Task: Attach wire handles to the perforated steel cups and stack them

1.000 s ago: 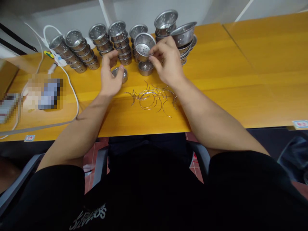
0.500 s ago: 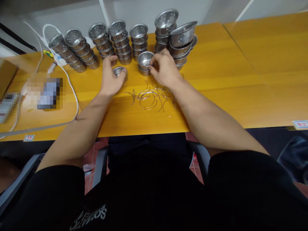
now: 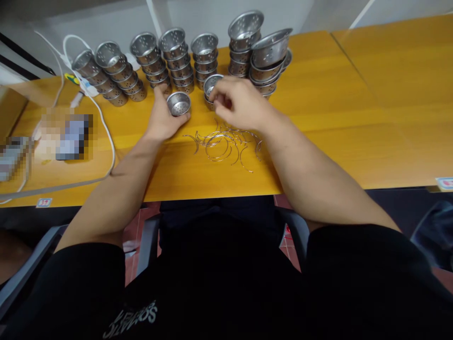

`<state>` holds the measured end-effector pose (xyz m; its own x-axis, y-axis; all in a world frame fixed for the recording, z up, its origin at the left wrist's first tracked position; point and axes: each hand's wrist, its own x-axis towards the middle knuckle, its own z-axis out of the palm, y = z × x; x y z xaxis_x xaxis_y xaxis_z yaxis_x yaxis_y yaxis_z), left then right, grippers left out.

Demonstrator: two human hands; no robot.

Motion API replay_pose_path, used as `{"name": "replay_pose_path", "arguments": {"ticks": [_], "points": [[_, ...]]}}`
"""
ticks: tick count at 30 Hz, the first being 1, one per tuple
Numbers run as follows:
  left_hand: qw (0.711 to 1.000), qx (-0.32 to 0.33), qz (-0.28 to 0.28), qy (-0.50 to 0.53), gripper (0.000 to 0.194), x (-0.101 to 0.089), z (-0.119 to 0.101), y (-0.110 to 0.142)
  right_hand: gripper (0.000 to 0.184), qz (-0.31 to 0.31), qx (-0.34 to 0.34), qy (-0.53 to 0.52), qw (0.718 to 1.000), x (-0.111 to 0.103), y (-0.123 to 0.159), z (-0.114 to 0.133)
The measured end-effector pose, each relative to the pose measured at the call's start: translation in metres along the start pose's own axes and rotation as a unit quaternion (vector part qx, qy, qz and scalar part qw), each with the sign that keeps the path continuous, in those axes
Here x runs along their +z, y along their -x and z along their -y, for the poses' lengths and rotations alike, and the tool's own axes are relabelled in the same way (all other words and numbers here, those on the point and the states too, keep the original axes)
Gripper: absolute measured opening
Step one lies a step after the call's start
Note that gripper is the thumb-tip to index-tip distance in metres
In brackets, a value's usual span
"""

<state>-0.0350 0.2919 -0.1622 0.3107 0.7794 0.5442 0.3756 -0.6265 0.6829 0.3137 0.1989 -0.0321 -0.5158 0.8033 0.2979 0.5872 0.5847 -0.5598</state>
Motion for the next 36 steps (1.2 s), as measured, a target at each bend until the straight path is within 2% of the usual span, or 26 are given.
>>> {"name": "replay_pose_path", "arguments": {"ticks": [2,4,6,9,11,17,21,25,28,32,36], "points": [[0.997,-0.052,-0.051,0.003,0.108,0.004,-0.016,-0.004,0.031,0.085,-0.031,-0.002,0.996,-0.003,0.001,0.001],[0.996,-0.062,-0.060,0.016,0.109,0.009,-0.028,-0.007,0.028,0.142,-0.043,0.009,0.989,-0.005,0.000,-0.004],[0.997,-0.059,-0.056,0.015,0.105,0.012,-0.034,-0.008,0.032,0.171,-0.040,0.031,0.984,-0.006,0.000,-0.012],[0.996,-0.069,-0.061,-0.014,0.095,0.013,-0.036,-0.007,0.048,0.196,-0.048,0.053,0.978,-0.005,-0.002,-0.024],[0.995,-0.074,-0.054,-0.034,0.092,0.011,-0.036,-0.005,0.050,0.212,-0.064,0.059,0.973,0.000,-0.004,-0.030],[0.996,-0.067,-0.030,-0.044,0.097,0.009,-0.028,-0.002,0.023,0.195,-0.050,0.101,0.974,0.020,-0.009,-0.041],[0.998,-0.048,-0.029,-0.032,0.094,0.010,-0.021,-0.001,0.018,0.196,-0.045,0.130,0.971,0.024,-0.010,-0.034],[0.998,-0.049,-0.032,-0.029,0.101,0.012,-0.022,-0.002,0.015,0.213,-0.049,0.139,0.966,0.021,-0.008,-0.022],[0.996,-0.059,-0.062,-0.014,0.106,0.013,-0.031,-0.005,0.010,0.212,-0.050,0.120,0.969,0.014,-0.006,-0.016],[0.995,-0.066,-0.076,-0.016,0.098,0.013,-0.044,-0.008,0.006,0.201,-0.053,0.085,0.974,0.001,-0.003,-0.014],[0.995,-0.055,-0.072,-0.050,0.091,0.012,-0.044,-0.008,0.009,0.195,-0.049,0.052,0.978,-0.005,-0.003,-0.013]]}}
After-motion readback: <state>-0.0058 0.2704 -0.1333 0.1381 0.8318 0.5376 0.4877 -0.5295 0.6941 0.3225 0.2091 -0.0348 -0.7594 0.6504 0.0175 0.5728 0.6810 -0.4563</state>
